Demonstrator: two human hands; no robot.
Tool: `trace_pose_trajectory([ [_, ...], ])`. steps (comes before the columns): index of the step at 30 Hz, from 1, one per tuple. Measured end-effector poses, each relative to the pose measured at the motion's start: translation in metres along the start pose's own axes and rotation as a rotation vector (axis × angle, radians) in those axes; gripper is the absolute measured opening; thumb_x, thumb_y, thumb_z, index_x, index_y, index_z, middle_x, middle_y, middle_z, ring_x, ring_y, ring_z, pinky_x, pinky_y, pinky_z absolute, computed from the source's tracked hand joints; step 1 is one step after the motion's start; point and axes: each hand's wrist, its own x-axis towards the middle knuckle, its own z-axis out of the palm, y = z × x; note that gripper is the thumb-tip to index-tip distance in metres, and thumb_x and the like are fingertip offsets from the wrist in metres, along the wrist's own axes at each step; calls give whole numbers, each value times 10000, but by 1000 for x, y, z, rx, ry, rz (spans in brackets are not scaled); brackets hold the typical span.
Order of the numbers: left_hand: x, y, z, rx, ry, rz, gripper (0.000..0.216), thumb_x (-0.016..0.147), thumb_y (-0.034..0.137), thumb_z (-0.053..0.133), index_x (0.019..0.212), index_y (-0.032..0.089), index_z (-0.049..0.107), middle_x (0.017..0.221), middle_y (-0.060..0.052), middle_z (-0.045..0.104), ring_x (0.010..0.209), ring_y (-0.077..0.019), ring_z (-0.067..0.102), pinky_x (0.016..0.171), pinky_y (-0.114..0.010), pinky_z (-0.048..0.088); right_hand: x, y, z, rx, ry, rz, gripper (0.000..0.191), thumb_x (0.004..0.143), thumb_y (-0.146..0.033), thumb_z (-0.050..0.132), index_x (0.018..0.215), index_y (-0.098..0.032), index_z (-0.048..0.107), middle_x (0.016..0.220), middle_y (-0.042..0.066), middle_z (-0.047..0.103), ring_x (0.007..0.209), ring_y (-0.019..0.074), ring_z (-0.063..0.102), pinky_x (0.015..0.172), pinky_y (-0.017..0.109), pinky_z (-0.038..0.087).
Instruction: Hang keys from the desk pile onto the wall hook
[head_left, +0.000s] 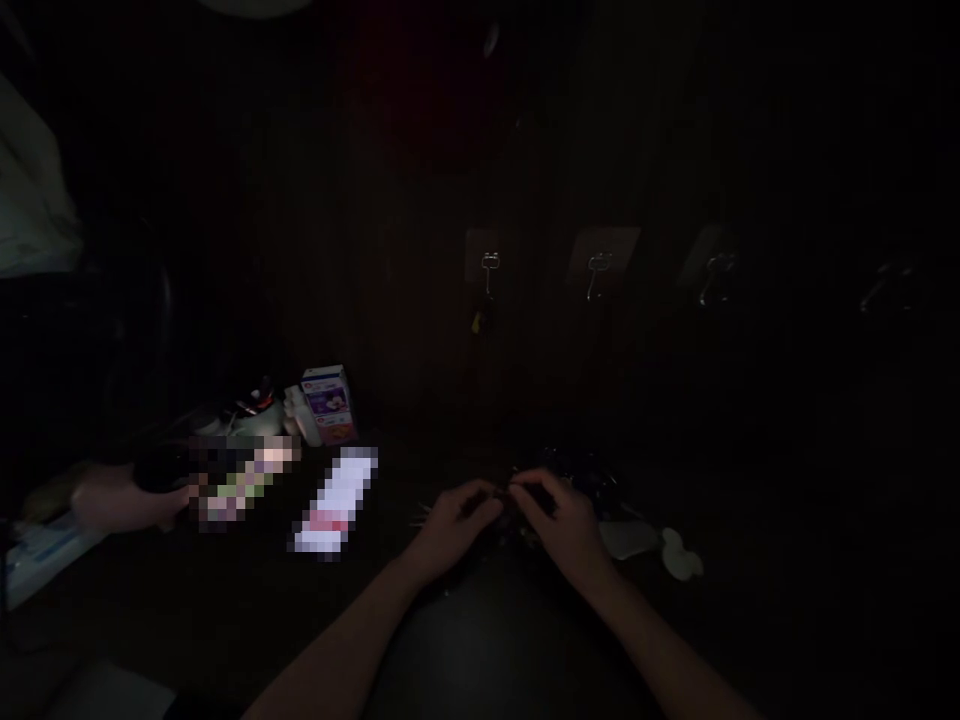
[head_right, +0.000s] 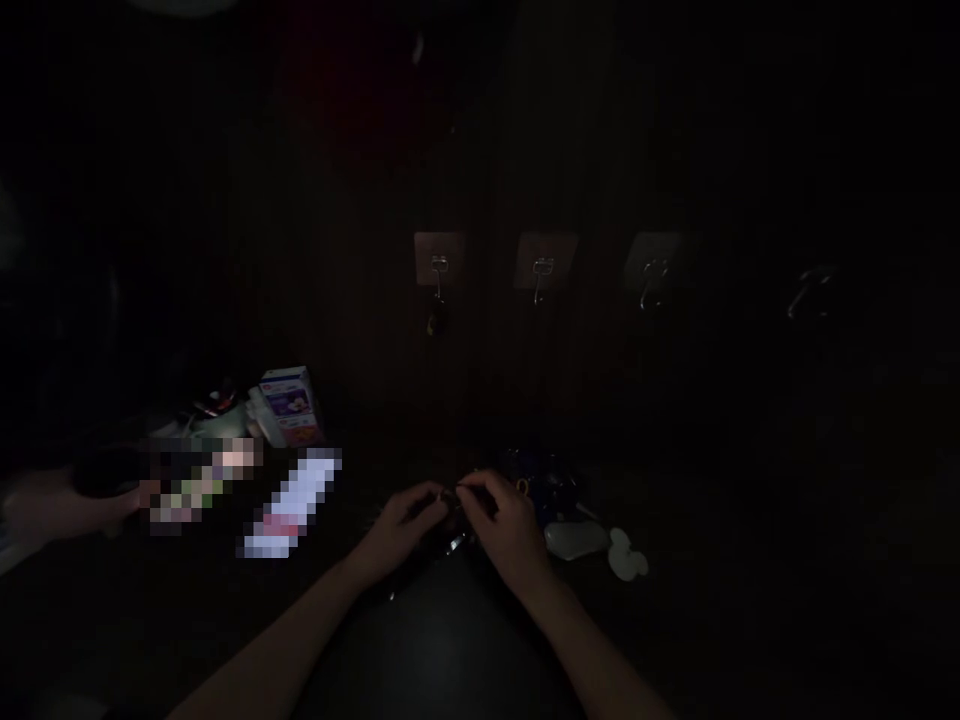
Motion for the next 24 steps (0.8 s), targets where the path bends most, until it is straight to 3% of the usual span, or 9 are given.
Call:
trace_pose_trajectory([
  [3, 2, -4, 0, -93, -40, -60, 232, 745, 284, 628, 951, 178, 631, 866, -12, 675, 815, -159, 615, 748, -257, 469, 2, 1, 0, 19, -1, 63, 162, 836, -355, 502, 815, -232, 607, 790, 16, 665, 749, 184, 622, 630, 266, 474],
  [8, 4, -9, 1, -182, 47, -111, 259, 718, 223, 638, 970, 183, 594, 845, -13, 673, 749, -147, 633, 722, -267, 482, 2, 1, 0, 17, -40, 82, 181, 829, -374, 497, 796, -225, 593, 763, 13, 654, 718, 178, 606, 602, 258, 454],
  [12, 4, -6, -2, -188, 17, -121, 212, 752, 298, 613, 914, 161, 616, 774, -20, 682, 722, -157, 637, 709, -269, 474, 2, 0, 1, 48, -58, 107, 191, 823, -384, 501, 783, -218, 586, 746, 4, 638, 695, 164, 585, 600, 246, 440],
  [17, 2, -1, -6, -148, 12, -170, 310, 786, 436, 556, 753, 143, 652, 714, -11, 657, 740, -167, 601, 720, -269, 447, 5, -1, 2, 176, -58, 212, 249, 804, -430, 520, 709, -204, 563, 643, -19, 562, 620, 143, 528, 586, 240, 412],
  [24, 1, -6, -5, -712, -165, -265, 316, 771, 381, 626, 889, 92, 674, 821, -99, 684, 792, -208, 634, 789, -364, 467, 11, 1, 1, 304, -56, 364, 245, 738, -423, 577, 648, -195, 579, 602, -26, 535, 618, 145, 509, 603, 248, 401],
])
